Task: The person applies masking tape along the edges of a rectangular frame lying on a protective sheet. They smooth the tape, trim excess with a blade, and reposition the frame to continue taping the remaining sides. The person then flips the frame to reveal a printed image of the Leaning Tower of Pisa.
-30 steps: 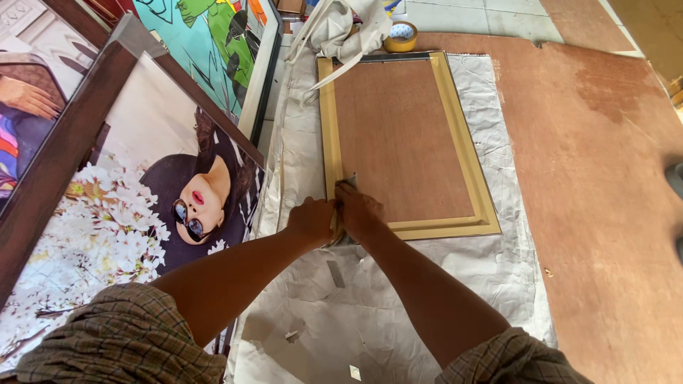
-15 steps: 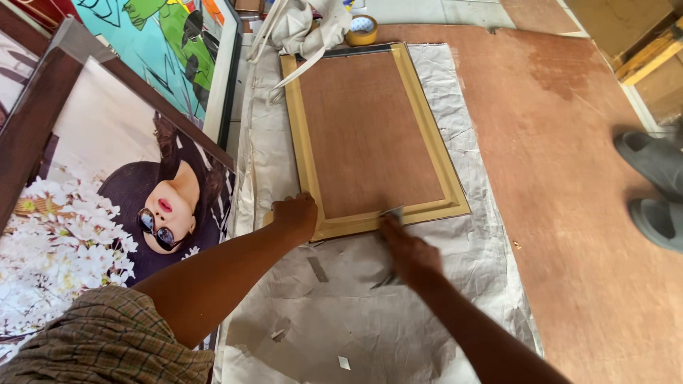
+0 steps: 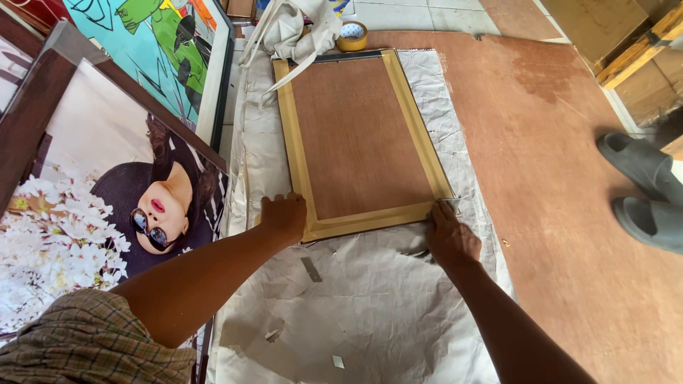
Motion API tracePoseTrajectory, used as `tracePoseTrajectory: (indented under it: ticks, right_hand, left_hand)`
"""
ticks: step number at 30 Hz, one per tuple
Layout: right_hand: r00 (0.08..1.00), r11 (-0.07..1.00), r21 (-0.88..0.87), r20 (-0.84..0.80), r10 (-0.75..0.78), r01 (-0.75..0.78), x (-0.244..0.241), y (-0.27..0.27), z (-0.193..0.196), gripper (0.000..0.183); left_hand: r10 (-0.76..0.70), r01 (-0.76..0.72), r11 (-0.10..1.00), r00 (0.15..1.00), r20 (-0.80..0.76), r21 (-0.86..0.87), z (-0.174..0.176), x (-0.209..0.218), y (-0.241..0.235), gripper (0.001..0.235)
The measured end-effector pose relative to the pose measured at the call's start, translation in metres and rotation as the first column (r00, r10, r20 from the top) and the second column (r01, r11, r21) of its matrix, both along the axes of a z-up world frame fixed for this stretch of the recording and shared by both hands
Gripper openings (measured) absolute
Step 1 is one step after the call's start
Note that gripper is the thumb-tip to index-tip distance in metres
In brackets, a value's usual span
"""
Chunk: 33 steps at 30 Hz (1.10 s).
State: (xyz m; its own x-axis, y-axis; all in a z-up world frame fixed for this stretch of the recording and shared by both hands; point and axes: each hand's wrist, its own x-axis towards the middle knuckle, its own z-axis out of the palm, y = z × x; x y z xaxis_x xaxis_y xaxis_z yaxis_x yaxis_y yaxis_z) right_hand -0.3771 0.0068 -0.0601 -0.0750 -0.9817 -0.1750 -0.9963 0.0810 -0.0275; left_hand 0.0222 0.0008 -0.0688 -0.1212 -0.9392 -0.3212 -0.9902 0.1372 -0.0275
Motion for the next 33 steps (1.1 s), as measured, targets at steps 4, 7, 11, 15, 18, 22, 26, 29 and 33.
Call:
tracePoseTrajectory:
  ticks: [4,7,11,15,18,22,26,29,33]
  right_hand:
    - [0.997,0.996,-0.086,-0.056,-0.044,0.039,0.041,0.003,0.026,0.057]
    - [0.944,0.993,0.003,-0.311,0.114,-0.119,0.111,0.019,0.058,0.039]
    - [0.964,0.952,0.198,0.180,0.198,-0.233,0.196,0.057,0.052,0.033]
    - [0.926,0.897,0.259,0.219,0.307,-0.359,0.236,0.079,0.008,0.034]
    - [0.909,0.910,0.272,0.363,0.204,-0.313,0.234,0.083,-0.008,0.033]
    - [0.908,0.896,0.342,0.397,0.134,-0.282,0.229,0.079,-0.004,0.032]
    - [0.859,0.956,0.268,0.511,-0.036,-0.119,0.222,0.067,0.022,0.043]
    - [0.893,0.970,0.220,0.450,-0.009,-0.101,0.224,0.046,0.014,0.042]
    - [0.888,0.977,0.137,0.452,0.084,-0.162,0.231,0.037,0.001,0.033]
  left_hand:
    - [-0.044,0.041,0.998,0.997,-0.068,-0.042,0.027,0.002,0.017,0.068]
    - [0.030,-0.038,0.997,0.994,-0.108,-0.073,0.037,0.008,0.022,0.065]
    - [-0.005,-0.006,0.999,0.978,-0.208,-0.048,0.044,0.019,0.029,0.060]
    - [-0.079,0.076,0.997,0.958,-0.275,-0.022,0.023,0.025,0.032,0.058]
    - [-0.111,0.104,0.994,0.960,-0.255,-0.040,0.029,0.027,0.040,0.056]
    - [-0.100,0.093,0.995,0.957,-0.273,-0.039,0.037,0.037,0.041,0.055]
    - [-0.113,0.106,0.994,0.956,-0.269,-0.038,0.047,0.036,0.045,0.052]
    - [-0.193,0.184,0.981,0.957,-0.214,-0.059,0.051,0.035,0.047,0.040]
    - [-0.278,0.271,0.960,0.952,-0.129,-0.070,0.045,0.035,0.046,0.032]
